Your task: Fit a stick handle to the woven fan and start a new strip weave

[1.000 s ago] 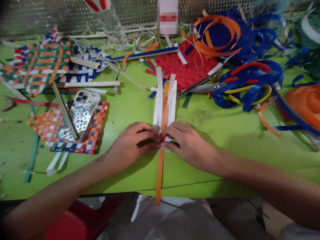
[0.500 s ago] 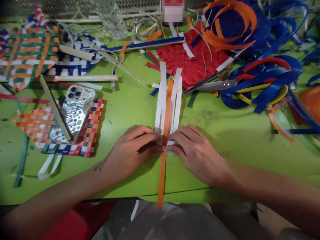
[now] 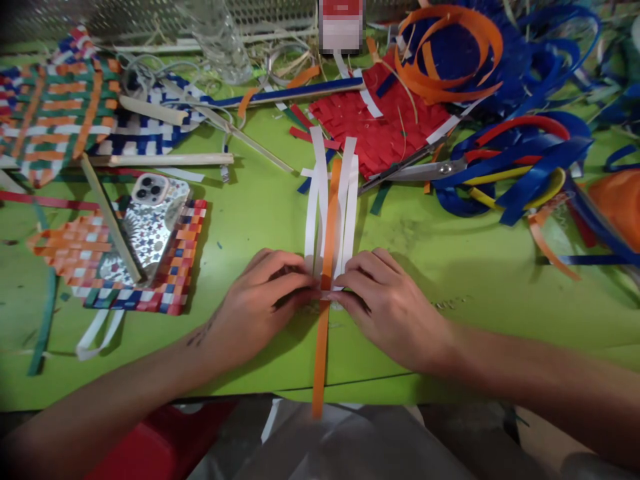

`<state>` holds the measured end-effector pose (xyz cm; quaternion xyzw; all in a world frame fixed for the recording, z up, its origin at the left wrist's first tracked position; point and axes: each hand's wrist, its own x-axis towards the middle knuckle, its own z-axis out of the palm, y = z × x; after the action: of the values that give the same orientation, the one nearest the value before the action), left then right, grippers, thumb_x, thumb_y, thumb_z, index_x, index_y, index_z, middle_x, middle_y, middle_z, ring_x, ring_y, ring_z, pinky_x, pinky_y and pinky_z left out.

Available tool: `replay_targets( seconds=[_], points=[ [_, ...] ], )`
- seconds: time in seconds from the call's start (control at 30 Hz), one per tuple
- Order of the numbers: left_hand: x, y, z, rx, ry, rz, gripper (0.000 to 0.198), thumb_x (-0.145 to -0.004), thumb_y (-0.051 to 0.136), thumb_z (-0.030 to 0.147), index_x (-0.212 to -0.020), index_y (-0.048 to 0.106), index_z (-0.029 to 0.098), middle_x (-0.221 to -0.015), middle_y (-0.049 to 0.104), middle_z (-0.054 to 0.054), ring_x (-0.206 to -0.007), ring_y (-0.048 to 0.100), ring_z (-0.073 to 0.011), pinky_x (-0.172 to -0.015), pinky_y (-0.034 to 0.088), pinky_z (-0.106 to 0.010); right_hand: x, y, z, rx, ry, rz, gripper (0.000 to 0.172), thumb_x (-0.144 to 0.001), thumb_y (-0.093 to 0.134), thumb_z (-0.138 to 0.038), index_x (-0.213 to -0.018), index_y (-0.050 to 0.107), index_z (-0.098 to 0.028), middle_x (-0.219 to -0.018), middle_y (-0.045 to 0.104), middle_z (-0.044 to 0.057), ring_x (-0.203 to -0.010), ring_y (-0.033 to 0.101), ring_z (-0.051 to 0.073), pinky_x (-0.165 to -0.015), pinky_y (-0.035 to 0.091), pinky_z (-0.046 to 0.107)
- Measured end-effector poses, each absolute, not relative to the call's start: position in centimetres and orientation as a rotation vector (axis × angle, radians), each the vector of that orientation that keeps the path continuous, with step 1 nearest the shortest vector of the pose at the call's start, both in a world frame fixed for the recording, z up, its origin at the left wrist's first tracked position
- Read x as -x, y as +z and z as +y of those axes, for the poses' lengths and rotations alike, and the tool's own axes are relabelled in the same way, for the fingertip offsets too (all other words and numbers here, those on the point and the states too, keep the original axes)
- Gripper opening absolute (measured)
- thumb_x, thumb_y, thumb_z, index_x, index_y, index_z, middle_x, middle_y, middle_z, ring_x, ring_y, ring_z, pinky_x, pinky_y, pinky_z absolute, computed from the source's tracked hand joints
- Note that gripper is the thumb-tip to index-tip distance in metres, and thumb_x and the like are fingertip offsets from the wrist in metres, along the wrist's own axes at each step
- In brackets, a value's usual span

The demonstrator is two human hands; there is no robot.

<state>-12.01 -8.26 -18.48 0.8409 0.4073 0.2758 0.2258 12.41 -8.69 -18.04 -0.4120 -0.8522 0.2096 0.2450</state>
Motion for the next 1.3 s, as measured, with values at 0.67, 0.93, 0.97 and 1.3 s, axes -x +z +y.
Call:
replay_targets(
  seconds=[0.67, 0.93, 0.97, 1.3],
  points=[
    [11.8, -18.7, -8.6, -2.606, 0.703, 1.075, 0.02, -0.107, 0.063, 0.021, -0.126, 0.067, 0.015, -0.111, 0.076, -0.01, -0.104, 0.069, -0.0259, -0.092, 0.06, -0.042, -12.6, -17.1, -9.6, 1.076, 0.11, -2.513, 0.018, -0.106, 0.064, -0.016, -0.123, 0.068, -0.022, -0.116, 0.082, 0.01, -0.113, 0.077, 0.03, -0.101, 0.052, 0.052],
    [11.8, -19.0, -9.2, -2.697, 0.637, 1.024, 0.02, -0.103, 0.065, 0.01, -0.121, 0.071, 0.016, -0.116, 0.078, -0.009, -0.115, 0.07, -0.0272, -0.099, 0.059, -0.043, -13.1, -17.3, -9.6, 1.002, 0.097, -2.591, 0.015, -0.105, 0.06, -0.012, -0.11, 0.071, -0.022, -0.119, 0.082, 0.009, -0.118, 0.074, 0.03, -0.108, 0.049, 0.053],
    [11.7, -19.0, -9.3, -2.716, 0.638, 1.012, 0.021, -0.104, 0.064, 0.01, -0.122, 0.07, 0.014, -0.117, 0.077, -0.01, -0.116, 0.07, -0.0277, -0.099, 0.059, -0.044, -13.2, -17.3, -9.6, 1.0, 0.086, -2.595, 0.014, -0.105, 0.061, -0.012, -0.107, 0.072, -0.021, -0.119, 0.082, 0.009, -0.117, 0.074, 0.03, -0.107, 0.049, 0.053],
    [11.2, -18.8, -9.9, -2.929, 0.603, 0.986, 0.024, -0.105, 0.063, 0.011, -0.127, 0.069, 0.004, -0.109, 0.076, -0.013, -0.107, 0.071, -0.0276, -0.094, 0.063, -0.042, -13.1, -17.1, -9.3, 0.964, 0.061, -2.586, 0.015, -0.105, 0.062, -0.016, -0.098, 0.075, -0.016, -0.112, 0.081, 0.009, -0.108, 0.074, 0.028, -0.107, 0.048, 0.051]
  ],
)
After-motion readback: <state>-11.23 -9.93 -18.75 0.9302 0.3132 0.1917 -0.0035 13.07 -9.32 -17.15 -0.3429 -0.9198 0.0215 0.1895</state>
